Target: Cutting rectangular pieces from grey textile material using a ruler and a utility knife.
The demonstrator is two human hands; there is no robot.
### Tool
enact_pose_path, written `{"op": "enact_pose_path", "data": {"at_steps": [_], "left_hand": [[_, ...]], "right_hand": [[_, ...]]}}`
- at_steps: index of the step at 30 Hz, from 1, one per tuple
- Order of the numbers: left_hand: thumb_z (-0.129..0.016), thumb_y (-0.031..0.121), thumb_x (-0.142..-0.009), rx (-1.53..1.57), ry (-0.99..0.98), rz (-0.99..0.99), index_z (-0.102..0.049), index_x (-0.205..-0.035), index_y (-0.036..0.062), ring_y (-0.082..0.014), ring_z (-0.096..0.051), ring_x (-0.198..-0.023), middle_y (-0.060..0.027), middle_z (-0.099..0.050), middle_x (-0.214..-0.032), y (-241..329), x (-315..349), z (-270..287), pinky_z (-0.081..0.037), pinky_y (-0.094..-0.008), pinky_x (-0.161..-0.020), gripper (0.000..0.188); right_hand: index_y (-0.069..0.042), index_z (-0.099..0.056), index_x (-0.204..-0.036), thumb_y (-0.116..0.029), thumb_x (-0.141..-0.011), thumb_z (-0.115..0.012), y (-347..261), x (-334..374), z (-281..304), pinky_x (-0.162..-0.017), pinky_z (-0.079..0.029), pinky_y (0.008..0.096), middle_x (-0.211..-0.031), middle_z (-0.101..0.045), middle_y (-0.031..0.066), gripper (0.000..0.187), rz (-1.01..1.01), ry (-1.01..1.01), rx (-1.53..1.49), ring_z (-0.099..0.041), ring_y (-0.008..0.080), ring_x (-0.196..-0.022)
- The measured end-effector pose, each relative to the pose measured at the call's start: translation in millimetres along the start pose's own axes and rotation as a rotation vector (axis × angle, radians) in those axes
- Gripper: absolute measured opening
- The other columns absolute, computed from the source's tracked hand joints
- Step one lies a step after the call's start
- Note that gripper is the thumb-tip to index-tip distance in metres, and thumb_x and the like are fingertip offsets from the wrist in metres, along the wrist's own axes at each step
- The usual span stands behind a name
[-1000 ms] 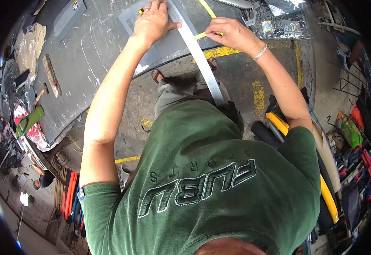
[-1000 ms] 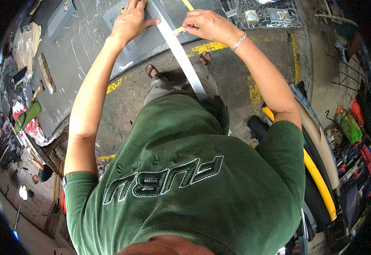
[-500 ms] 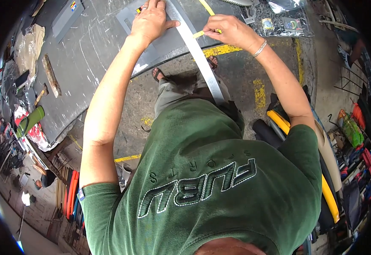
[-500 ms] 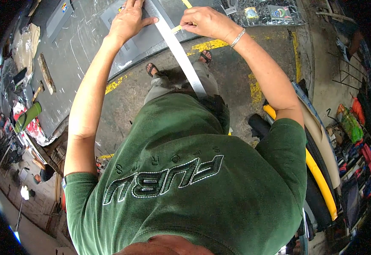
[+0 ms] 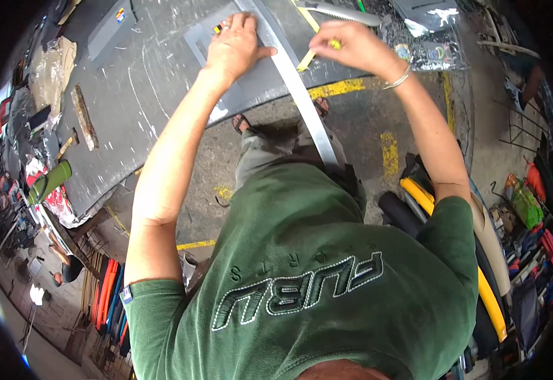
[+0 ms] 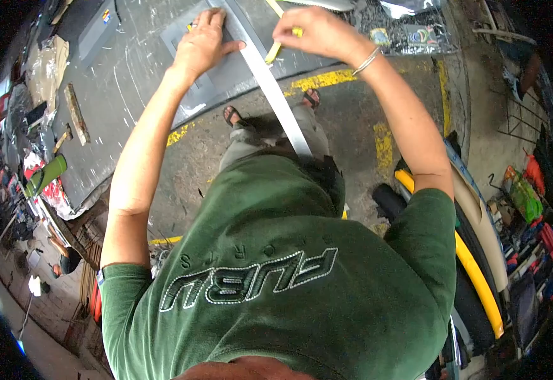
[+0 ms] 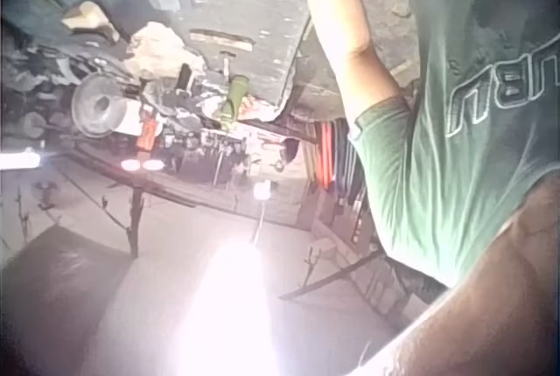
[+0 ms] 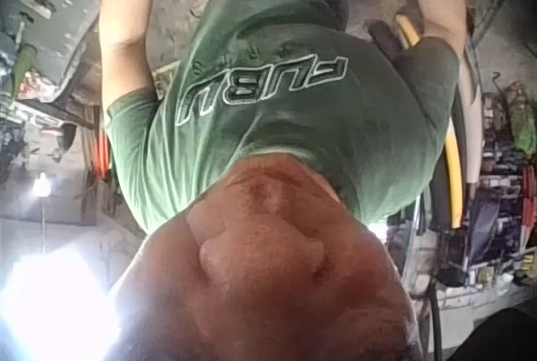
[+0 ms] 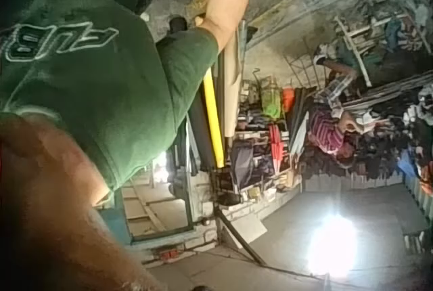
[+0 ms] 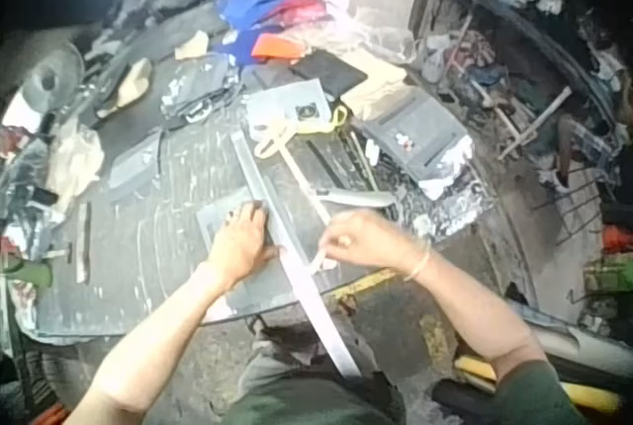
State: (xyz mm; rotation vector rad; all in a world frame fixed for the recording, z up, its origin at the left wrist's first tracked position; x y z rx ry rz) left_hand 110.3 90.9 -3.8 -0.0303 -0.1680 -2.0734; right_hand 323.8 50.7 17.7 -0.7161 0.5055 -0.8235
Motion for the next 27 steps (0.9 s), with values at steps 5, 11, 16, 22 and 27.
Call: {"op": "enact_pose_path", "data": {"at_steps": [5, 11, 16, 22, 27], "left_hand": [[-0.080, 0.055, -0.079, 0.014, 0.016, -0.015, -0.050, -0.144, 0.0027, -0.0366, -0.049, -0.139, -0.0141, -0.050, -0.149, 7, 1, 2, -0.047, -0.0493, -0.110, 0.089], [-0.076, 0.063, -0.079, 0.004, 0.087, -0.048, -0.048, -0.146, 0.0046, -0.0339, -0.035, -0.151, -0.0152, -0.043, -0.157, -4, 5, -8, -0.037, -0.0583, -0.117, 0.093], [-0.074, 0.070, -0.077, 0.034, 0.101, -0.066, -0.046, -0.148, 0.0048, -0.0333, -0.033, -0.152, -0.0152, -0.042, -0.158, -13, 6, -14, -0.034, -0.0625, -0.117, 0.101], [-0.080, 0.053, -0.080, 0.495, 0.396, -0.332, -0.040, -0.150, -0.0035, -0.0421, -0.039, -0.146, -0.0242, -0.041, -0.155, -26, 21, -2, -0.037, -0.0533, -0.117, 0.099], [-0.077, 0.060, -0.080, 0.063, -0.031, -0.070, -0.034, -0.154, -0.0046, -0.0403, -0.028, -0.153, -0.0242, -0.035, -0.160, -5, -1, -2, -0.029, -0.0544, -0.123, 0.107]], "right_hand": [[0.001, -0.060, -0.139, -0.013, -0.088, -0.073, -32, -51, 146, -0.105, -0.047, 0.0364, -0.124, -0.068, 0.0205, 0.054, 0.108, 0.648, 0.325, -0.062, 0.0288, -0.120], [-0.001, -0.073, -0.092, -0.025, -0.079, -0.075, -5, -46, 110, -0.070, -0.055, 0.0421, -0.078, -0.072, 0.0167, 0.027, -0.427, 0.365, 0.236, -0.069, 0.0327, -0.072], [-0.008, -0.073, -0.106, -0.029, -0.073, -0.087, 18, -10, 48, -0.094, -0.052, 0.0449, -0.103, -0.070, 0.0158, 0.042, -0.470, 0.064, 0.561, -0.067, 0.0355, -0.104], [-0.006, -0.072, -0.104, -0.024, -0.076, -0.082, 15, -1, 51, -0.088, -0.053, 0.0463, -0.102, -0.069, 0.0185, 0.035, -0.519, -0.038, 0.579, -0.067, 0.0384, -0.100], [-0.003, -0.069, -0.103, -0.022, -0.083, -0.077, 17, 69, 68, -0.080, -0.053, 0.0395, -0.101, -0.072, 0.0101, 0.028, -0.623, 0.069, 0.468, -0.068, 0.0213, -0.089]]}}
Point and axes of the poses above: each hand's wrist, its own x-axis away from the middle knuckle, its own z-axis out of the back of the hand, y = z × x, the point moved 6 cm from there along -x, towards the middle knuckle
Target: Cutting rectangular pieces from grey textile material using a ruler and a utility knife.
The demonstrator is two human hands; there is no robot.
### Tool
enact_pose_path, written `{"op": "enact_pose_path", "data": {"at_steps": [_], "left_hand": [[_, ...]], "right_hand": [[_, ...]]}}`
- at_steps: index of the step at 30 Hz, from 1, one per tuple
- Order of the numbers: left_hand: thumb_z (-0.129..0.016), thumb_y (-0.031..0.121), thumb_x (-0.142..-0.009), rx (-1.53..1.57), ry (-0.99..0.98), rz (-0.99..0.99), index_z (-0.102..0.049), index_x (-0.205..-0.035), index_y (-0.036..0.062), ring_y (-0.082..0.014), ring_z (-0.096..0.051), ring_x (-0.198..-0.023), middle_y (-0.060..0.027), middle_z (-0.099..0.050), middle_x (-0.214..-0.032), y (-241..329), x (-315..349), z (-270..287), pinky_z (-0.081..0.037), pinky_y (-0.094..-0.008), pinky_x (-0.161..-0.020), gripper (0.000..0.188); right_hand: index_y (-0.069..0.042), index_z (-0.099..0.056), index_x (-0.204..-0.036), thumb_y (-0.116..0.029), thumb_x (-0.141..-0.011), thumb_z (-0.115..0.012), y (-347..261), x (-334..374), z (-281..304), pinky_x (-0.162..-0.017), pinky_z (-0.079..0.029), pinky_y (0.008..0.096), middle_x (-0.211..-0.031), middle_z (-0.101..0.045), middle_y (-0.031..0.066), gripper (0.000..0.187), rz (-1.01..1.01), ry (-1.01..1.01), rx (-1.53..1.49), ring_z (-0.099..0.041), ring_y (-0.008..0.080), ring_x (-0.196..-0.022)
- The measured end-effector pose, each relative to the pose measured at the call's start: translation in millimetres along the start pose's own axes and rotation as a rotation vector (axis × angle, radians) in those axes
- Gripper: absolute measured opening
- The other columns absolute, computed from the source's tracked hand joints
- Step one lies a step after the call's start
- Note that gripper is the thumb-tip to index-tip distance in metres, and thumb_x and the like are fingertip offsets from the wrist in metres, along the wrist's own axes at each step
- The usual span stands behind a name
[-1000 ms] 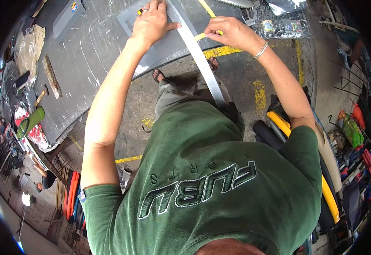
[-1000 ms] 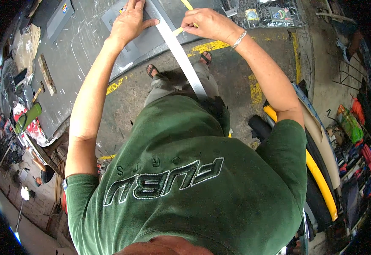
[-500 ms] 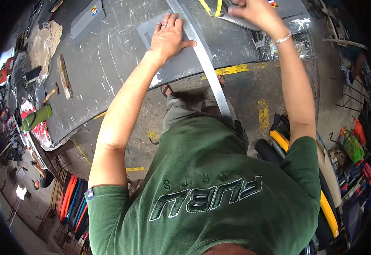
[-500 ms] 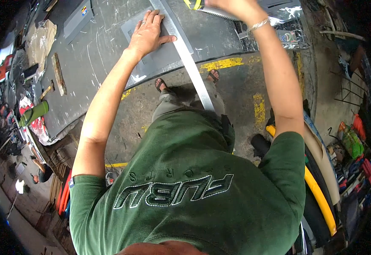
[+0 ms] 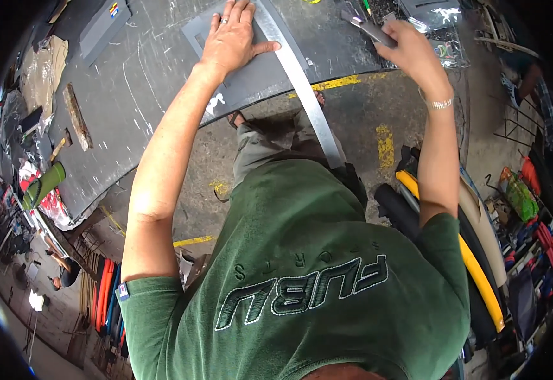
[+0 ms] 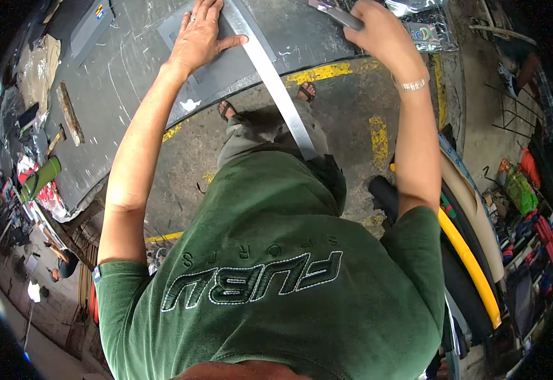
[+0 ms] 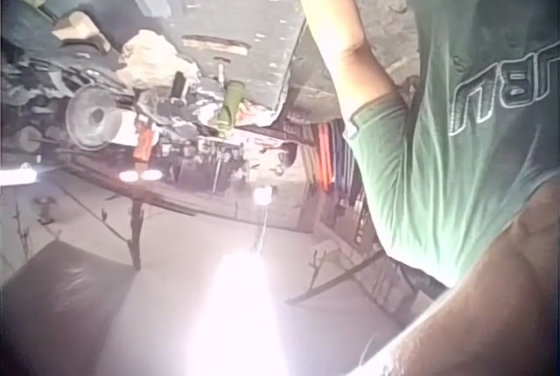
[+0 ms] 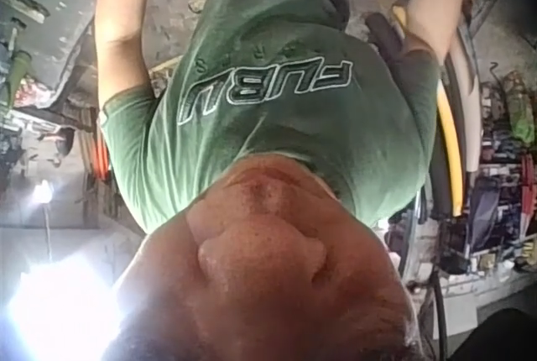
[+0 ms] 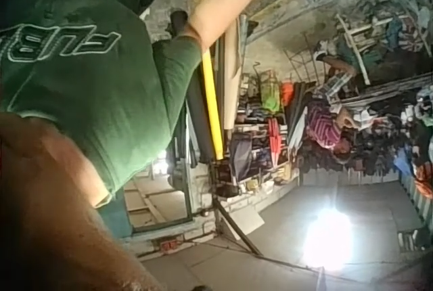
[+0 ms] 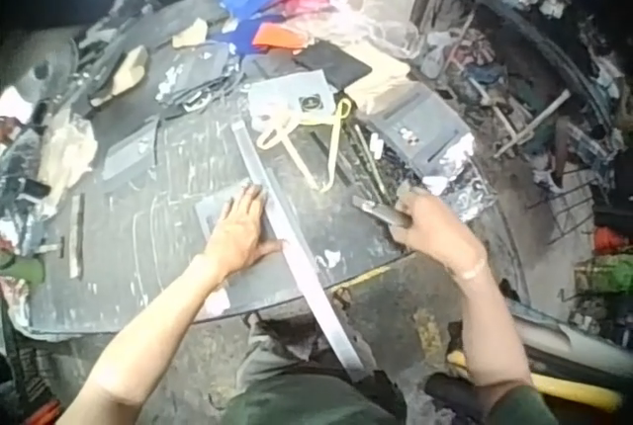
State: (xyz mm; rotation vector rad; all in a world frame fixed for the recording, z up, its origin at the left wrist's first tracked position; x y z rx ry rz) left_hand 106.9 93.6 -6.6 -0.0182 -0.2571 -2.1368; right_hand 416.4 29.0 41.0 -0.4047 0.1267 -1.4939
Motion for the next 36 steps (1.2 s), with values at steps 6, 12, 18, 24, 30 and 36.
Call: {"op": "enact_pose_path", "data": {"at_steps": [6, 12, 18, 24, 30, 36], "left_hand": [[-0.077, 0.058, -0.082, 0.144, 0.010, -0.003, -0.030, -0.156, -0.0046, -0.0416, -0.023, -0.155, -0.0268, -0.031, -0.162, -10, 10, -6, -0.021, -0.0554, -0.125, 0.108], [-0.079, 0.057, -0.081, 0.197, 0.022, 0.001, -0.027, -0.158, -0.0038, -0.0405, -0.018, -0.157, -0.0278, -0.026, -0.164, -12, 10, -12, -0.016, -0.0568, -0.127, 0.110], [-0.080, 0.058, -0.080, 0.239, 0.038, -0.001, -0.028, -0.157, -0.0038, -0.0406, -0.018, -0.157, -0.0280, -0.026, -0.165, -15, 10, -14, -0.014, -0.0580, -0.127, 0.112], [-0.080, 0.058, -0.080, 0.242, 0.036, 0.004, -0.029, -0.157, -0.0038, -0.0412, -0.018, -0.157, -0.0279, -0.027, -0.164, -13, 11, -12, -0.014, -0.0581, -0.127, 0.111], [-0.080, 0.058, -0.080, 0.228, 0.023, 0.011, -0.030, -0.157, -0.0037, -0.0416, -0.019, -0.157, -0.0279, -0.027, -0.164, -14, 10, -14, -0.014, -0.0586, -0.126, 0.111], [-0.080, 0.057, -0.080, 0.240, 0.032, 0.010, -0.030, -0.156, -0.0039, -0.0425, -0.019, -0.156, -0.0275, -0.027, -0.164, -13, 10, -13, -0.015, -0.0600, -0.126, 0.110]], "right_hand": [[-0.002, -0.071, -0.091, -0.040, -0.093, -0.076, -44, 79, -112, -0.071, -0.050, 0.0300, -0.076, -0.066, 0.0022, 0.039, -0.308, -0.174, -0.650, -0.061, 0.0111, -0.075], [0.000, -0.076, -0.096, -0.036, -0.097, -0.075, -94, 93, -172, -0.064, -0.045, 0.0248, -0.076, -0.065, -0.0026, 0.036, -0.516, -0.103, -1.064, -0.054, 0.0059, -0.069], [0.001, -0.075, -0.098, -0.029, -0.098, -0.074, -95, 85, -182, -0.069, -0.044, 0.0237, -0.083, -0.064, -0.0060, 0.030, -0.547, 0.037, -1.202, -0.051, 0.0033, -0.078], [0.002, -0.075, -0.101, -0.029, -0.099, -0.073, -98, 85, -177, -0.072, -0.047, 0.0243, -0.086, -0.068, -0.0040, 0.031, -0.533, 0.084, -1.189, -0.053, 0.0041, -0.080], [0.002, -0.075, -0.103, -0.028, -0.099, -0.073, -96, 84, -179, -0.072, -0.047, 0.0244, -0.087, -0.068, -0.0035, 0.031, -0.494, 0.095, -1.152, -0.054, 0.0043, -0.080], [0.002, -0.075, -0.101, -0.029, -0.100, -0.072, -96, 85, -178, -0.070, -0.046, 0.0234, -0.086, -0.067, -0.0037, 0.031, -0.494, 0.090, -1.186, -0.053, 0.0038, -0.079]]}}
Point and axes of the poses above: each hand's wrist, its own x-axis away from the middle knuckle, its own z-axis out of the back of the hand, y = z × x, the point moved 6 cm from there along -x, towards the middle knuckle
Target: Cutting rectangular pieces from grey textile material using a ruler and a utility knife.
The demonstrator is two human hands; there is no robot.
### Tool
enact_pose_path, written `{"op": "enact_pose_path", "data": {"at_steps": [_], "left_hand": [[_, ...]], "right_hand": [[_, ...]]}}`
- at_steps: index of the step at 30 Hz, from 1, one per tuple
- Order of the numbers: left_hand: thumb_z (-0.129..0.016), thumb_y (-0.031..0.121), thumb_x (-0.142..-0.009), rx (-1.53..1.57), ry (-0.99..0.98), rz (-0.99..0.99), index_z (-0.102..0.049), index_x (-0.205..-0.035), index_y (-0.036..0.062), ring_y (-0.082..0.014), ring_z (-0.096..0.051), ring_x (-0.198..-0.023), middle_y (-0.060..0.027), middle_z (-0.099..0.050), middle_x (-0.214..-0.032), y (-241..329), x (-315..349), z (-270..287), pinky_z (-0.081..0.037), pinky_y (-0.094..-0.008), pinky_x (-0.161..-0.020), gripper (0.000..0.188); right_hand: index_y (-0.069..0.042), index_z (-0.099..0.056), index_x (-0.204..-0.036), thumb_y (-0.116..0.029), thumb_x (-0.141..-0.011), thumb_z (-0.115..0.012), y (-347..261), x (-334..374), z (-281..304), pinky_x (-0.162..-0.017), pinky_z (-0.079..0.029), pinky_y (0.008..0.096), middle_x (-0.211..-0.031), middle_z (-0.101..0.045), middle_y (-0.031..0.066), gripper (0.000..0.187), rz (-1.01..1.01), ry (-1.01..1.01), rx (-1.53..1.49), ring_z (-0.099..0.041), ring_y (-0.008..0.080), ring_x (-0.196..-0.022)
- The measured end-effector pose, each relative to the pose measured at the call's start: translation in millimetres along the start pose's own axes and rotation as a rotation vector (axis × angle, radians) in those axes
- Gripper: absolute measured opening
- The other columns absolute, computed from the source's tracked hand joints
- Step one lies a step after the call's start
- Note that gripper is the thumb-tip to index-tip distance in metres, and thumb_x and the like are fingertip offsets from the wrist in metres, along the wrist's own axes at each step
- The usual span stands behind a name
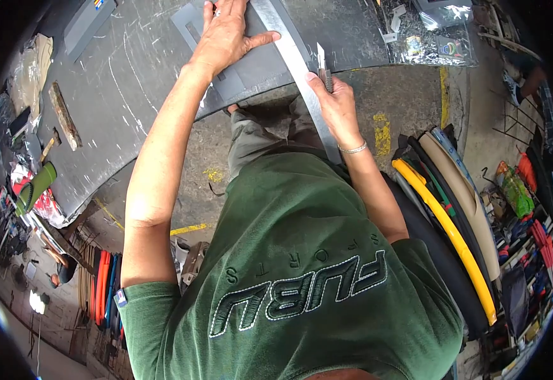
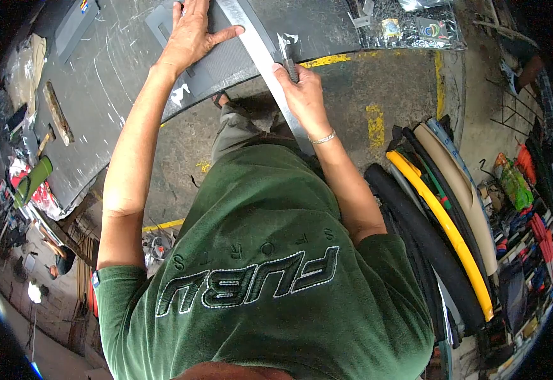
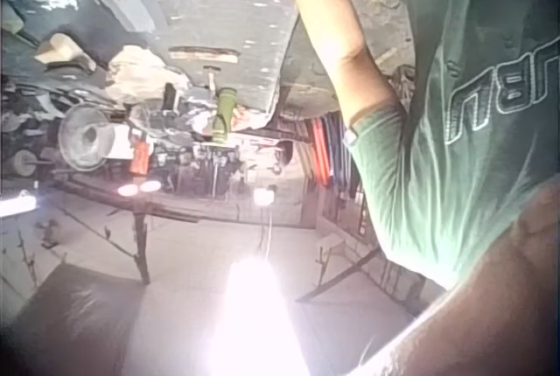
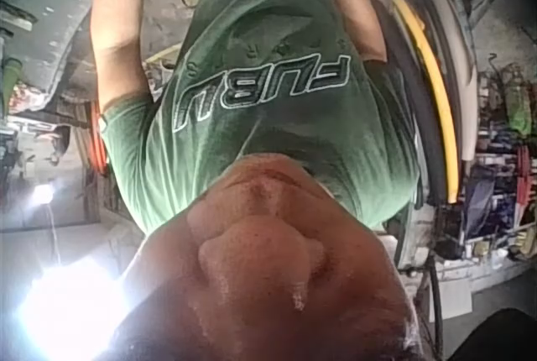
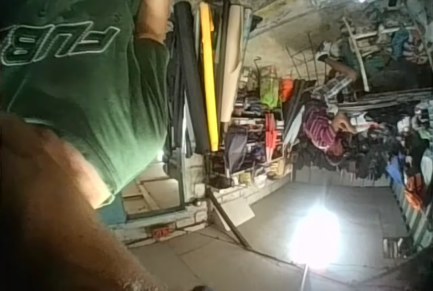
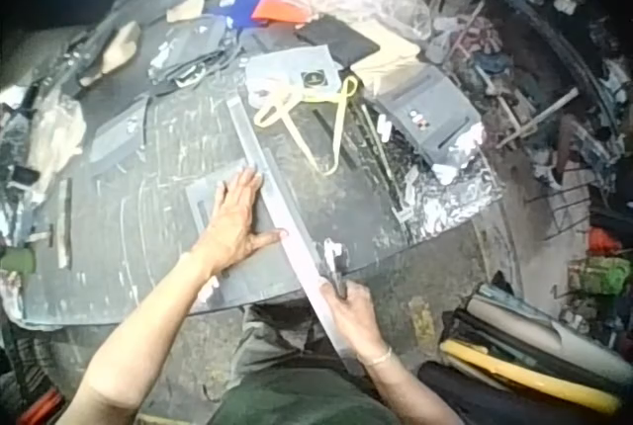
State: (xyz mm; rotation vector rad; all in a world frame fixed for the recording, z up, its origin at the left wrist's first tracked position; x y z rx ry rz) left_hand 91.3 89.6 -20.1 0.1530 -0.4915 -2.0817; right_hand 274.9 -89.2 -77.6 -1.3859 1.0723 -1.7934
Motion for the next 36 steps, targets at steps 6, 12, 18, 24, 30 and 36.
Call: {"op": "enact_pose_path", "data": {"at_steps": [6, 12, 18, 24, 30, 36], "left_hand": [[-0.080, 0.057, -0.080, -0.002, -0.007, 0.005, -0.031, -0.156, -0.0040, -0.0415, -0.019, -0.156, -0.0271, -0.028, -0.164, 3, 0, 2, -0.015, -0.0599, -0.126, 0.110], [-0.080, 0.057, -0.080, -0.005, -0.013, 0.010, -0.030, -0.156, -0.0041, -0.0412, -0.018, -0.157, -0.0269, -0.028, -0.164, -1, 0, 0, -0.015, -0.0595, -0.126, 0.110], [-0.081, 0.057, -0.080, 0.001, -0.009, 0.006, -0.031, -0.156, -0.0042, -0.0414, -0.018, -0.157, -0.0271, -0.028, -0.164, -2, 0, -2, -0.015, -0.0595, -0.126, 0.110], [-0.080, 0.057, -0.080, 0.010, -0.007, 0.001, -0.031, -0.156, -0.0045, -0.0420, -0.019, -0.156, -0.0276, -0.028, -0.163, 3, -1, 1, -0.015, -0.0601, -0.126, 0.110], [-0.080, 0.058, -0.080, 0.016, -0.010, 0.007, -0.031, -0.156, -0.0046, -0.0425, -0.019, -0.156, -0.0277, -0.028, -0.163, 3, -1, 3, -0.015, -0.0604, -0.126, 0.110], [-0.081, 0.057, -0.080, 0.004, -0.005, 0.010, -0.031, -0.156, -0.0040, -0.0427, -0.019, -0.156, -0.0276, -0.027, -0.164, 2, 0, 2, -0.015, -0.0604, -0.126, 0.109]], "right_hand": [[0.002, -0.074, -0.096, -0.029, -0.100, -0.072, 5, -1, 2, -0.064, -0.041, 0.0231, -0.081, -0.061, -0.0065, 0.031, -0.025, -0.017, 0.033, -0.048, 0.0030, -0.074], [0.001, -0.073, -0.091, -0.029, -0.100, -0.072, -6, 1, 0, -0.061, -0.037, 0.0228, -0.078, -0.056, -0.0085, 0.031, -0.084, -0.030, 0.078, -0.044, 0.0026, -0.072], [-0.001, -0.069, -0.085, -0.028, -0.100, -0.072, -2, 0, 0, -0.059, -0.034, 0.0237, -0.075, -0.051, -0.0098, 0.031, -0.035, 0.008, 0.006, -0.040, 0.0024, -0.071], [-0.002, -0.070, -0.085, -0.028, -0.100, -0.072, 0, 0, 2, -0.060, -0.034, 0.0231, -0.076, -0.052, -0.0098, 0.030, -0.043, -0.004, -0.023, -0.040, 0.0019, -0.071], [-0.002, -0.070, -0.087, -0.029, -0.100, -0.072, 3, -1, 1, -0.060, -0.033, 0.0232, -0.076, -0.052, -0.0096, 0.031, -0.042, -0.012, -0.016, -0.040, 0.0020, -0.071], [0.001, -0.070, -0.083, -0.030, -0.098, -0.072, -4, 0, 1, -0.056, -0.037, 0.0286, -0.066, -0.051, -0.0065, 0.035, -0.021, 0.012, -0.009, -0.042, 0.0055, -0.065]]}}
Point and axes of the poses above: each hand's wrist, its own x-axis away from the middle knuckle, its own z-axis out of the back of the hand, y = z × x, the point moved 6 cm from there along -x, towards the middle knuckle
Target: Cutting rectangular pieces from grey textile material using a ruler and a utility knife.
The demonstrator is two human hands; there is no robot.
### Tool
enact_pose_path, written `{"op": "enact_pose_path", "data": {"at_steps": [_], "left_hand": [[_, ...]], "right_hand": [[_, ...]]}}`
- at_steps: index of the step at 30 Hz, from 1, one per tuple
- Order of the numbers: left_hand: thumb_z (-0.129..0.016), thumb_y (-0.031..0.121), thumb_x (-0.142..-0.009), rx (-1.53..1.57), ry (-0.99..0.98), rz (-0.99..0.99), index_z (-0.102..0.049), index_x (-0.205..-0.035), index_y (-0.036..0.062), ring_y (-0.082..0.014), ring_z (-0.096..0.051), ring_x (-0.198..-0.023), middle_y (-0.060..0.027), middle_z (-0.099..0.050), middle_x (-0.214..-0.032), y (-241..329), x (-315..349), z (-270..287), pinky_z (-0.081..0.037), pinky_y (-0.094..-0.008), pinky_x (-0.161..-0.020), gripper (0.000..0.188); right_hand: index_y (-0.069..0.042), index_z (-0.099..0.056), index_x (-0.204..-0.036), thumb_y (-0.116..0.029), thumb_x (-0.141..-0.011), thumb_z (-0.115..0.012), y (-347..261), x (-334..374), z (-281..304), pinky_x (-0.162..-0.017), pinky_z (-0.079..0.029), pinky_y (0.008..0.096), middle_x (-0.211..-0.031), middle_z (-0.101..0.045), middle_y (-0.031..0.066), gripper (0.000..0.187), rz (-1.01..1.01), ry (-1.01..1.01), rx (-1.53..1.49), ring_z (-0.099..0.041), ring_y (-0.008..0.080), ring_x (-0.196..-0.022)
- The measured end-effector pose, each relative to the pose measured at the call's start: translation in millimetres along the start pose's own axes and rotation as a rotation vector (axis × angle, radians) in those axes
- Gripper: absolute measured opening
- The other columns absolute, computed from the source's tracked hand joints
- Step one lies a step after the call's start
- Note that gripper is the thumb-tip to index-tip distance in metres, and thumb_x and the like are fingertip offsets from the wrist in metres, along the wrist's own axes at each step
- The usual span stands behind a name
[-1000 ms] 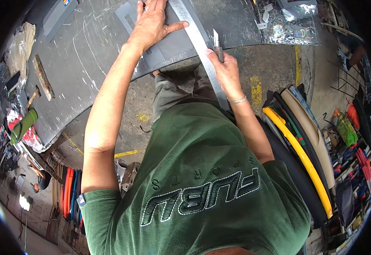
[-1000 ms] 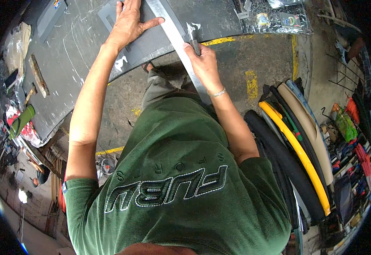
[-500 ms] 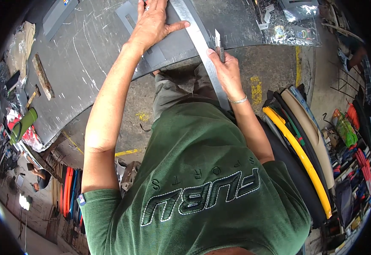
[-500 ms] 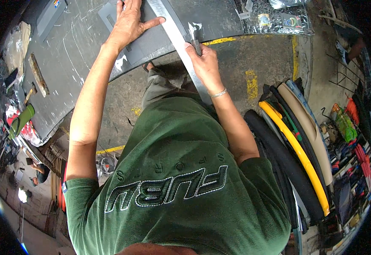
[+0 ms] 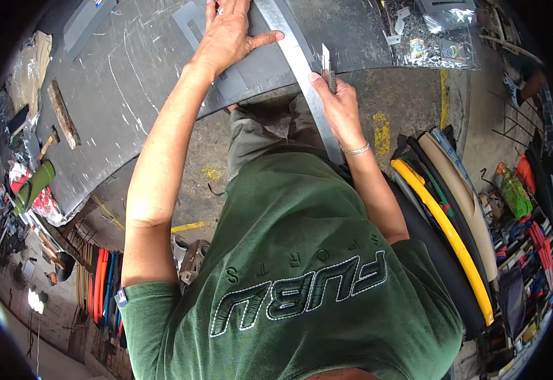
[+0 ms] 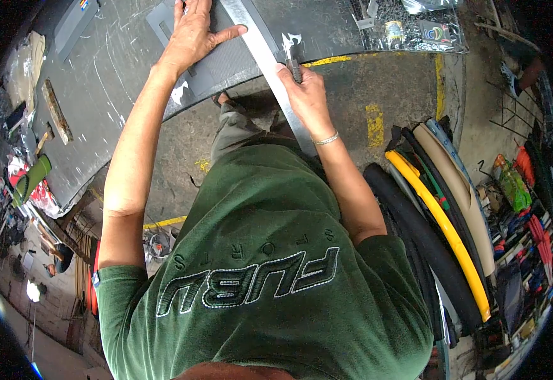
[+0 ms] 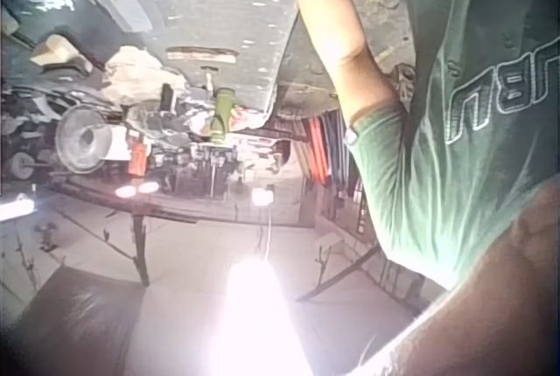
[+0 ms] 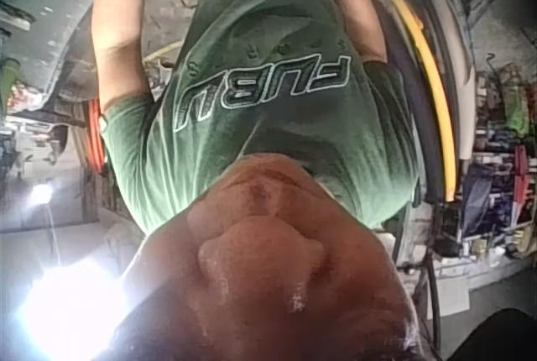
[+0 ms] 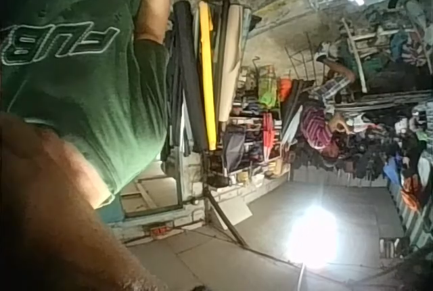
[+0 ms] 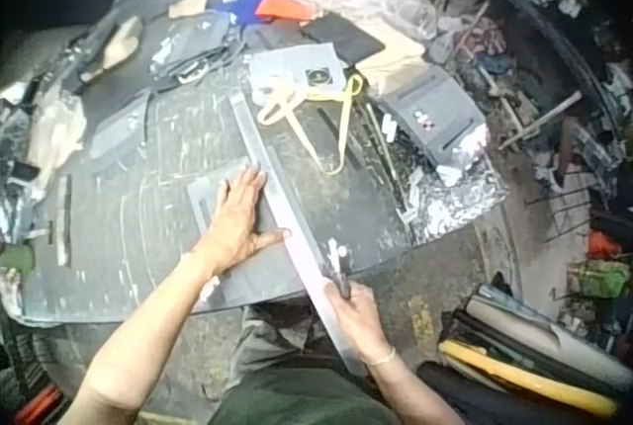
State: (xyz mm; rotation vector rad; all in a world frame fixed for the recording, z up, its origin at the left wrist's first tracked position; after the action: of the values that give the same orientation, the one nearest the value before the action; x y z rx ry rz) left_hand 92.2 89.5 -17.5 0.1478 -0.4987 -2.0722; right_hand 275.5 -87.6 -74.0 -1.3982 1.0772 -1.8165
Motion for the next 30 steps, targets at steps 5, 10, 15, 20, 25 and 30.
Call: {"op": "enact_pose_path", "data": {"at_steps": [5, 10, 15, 20, 25, 30], "left_hand": [[-0.081, 0.056, -0.080, 0.016, 0.008, -0.007, -0.032, -0.156, -0.0039, -0.0428, -0.019, -0.156, -0.0275, -0.027, -0.164, 1, 1, 0, -0.015, -0.0602, -0.126, 0.108], [-0.081, 0.055, -0.080, 0.014, -0.007, 0.010, -0.032, -0.156, -0.0039, -0.0421, -0.018, -0.156, -0.0269, -0.027, -0.164, 1, 2, -1, -0.015, -0.0598, -0.126, 0.108], [-0.081, 0.055, -0.080, 0.011, 0.005, -0.001, -0.032, -0.155, -0.0040, -0.0416, -0.018, -0.157, -0.0265, -0.027, -0.164, -6, -3, -7, -0.015, -0.0597, -0.126, 0.108], [-0.077, 0.055, -0.084, 0.563, 0.223, -0.357, -0.032, -0.155, -0.0058, -0.0416, -0.019, -0.156, -0.0264, -0.028, -0.164, -5, 3, 9, -0.018, -0.0606, -0.125, 0.104], [-0.076, 0.067, -0.079, -0.030, 0.116, -0.068, -0.034, -0.155, -0.0035, -0.0385, -0.017, -0.158, -0.0223, -0.026, -0.167, -7, 3, -9, -0.015, -0.0626, -0.125, 0.111], [-0.077, 0.065, -0.079, 0.023, 0.069, -0.020, -0.033, -0.156, -0.0016, -0.0374, -0.017, -0.158, -0.0203, -0.026, -0.167, 3, 6, -2, -0.015, -0.0591, -0.126, 0.112]], "right_hand": [[-0.003, -0.070, -0.087, -0.030, -0.100, -0.072, 7, 0, -1, -0.061, -0.033, 0.0231, -0.078, -0.052, -0.0100, 0.030, -0.027, -0.030, -0.030, -0.039, 0.0022, -0.072], [-0.005, -0.068, -0.083, -0.029, -0.100, -0.072, 5, 1, -1, -0.060, -0.031, 0.0234, -0.077, -0.050, -0.0109, 0.030, -0.053, -0.023, -0.047, -0.037, 0.0021, -0.071], [-0.007, -0.066, -0.079, -0.029, -0.100, -0.072, -1, -1, 0, -0.058, -0.029, 0.0242, -0.074, -0.048, -0.0108, 0.031, -0.056, -0.014, -0.026, -0.036, 0.0021, -0.069], [0.001, -0.066, -0.083, -0.030, -0.099, -0.072, -10, -6, 3, -0.059, -0.035, 0.0269, -0.073, -0.050, -0.0082, 0.035, -0.022, -0.005, 0.152, -0.040, 0.0043, -0.069], [0.004, -0.071, -0.098, -0.027, -0.100, -0.070, -4, 0, 4, -0.063, -0.042, 0.0265, -0.076, -0.055, -0.0060, 0.031, 0.089, 0.028, 0.272, -0.045, 0.0055, -0.072], [0.003, -0.071, -0.096, -0.028, -0.097, -0.071, 10, 1, 5, -0.070, -0.046, 0.0332, -0.082, -0.061, 0.0073, 0.031, 0.086, 0.028, 0.163, -0.056, 0.0154, -0.076]]}}
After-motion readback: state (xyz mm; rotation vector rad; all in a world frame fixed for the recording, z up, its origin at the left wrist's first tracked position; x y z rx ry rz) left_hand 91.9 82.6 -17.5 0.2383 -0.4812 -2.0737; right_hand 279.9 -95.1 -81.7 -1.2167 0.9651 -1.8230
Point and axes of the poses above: each hand's wrist, its own x-axis away from the middle knuckle, its own z-axis out of the back of the hand, y = z × x, the point moved 6 cm from there along -x, towards the middle knuckle
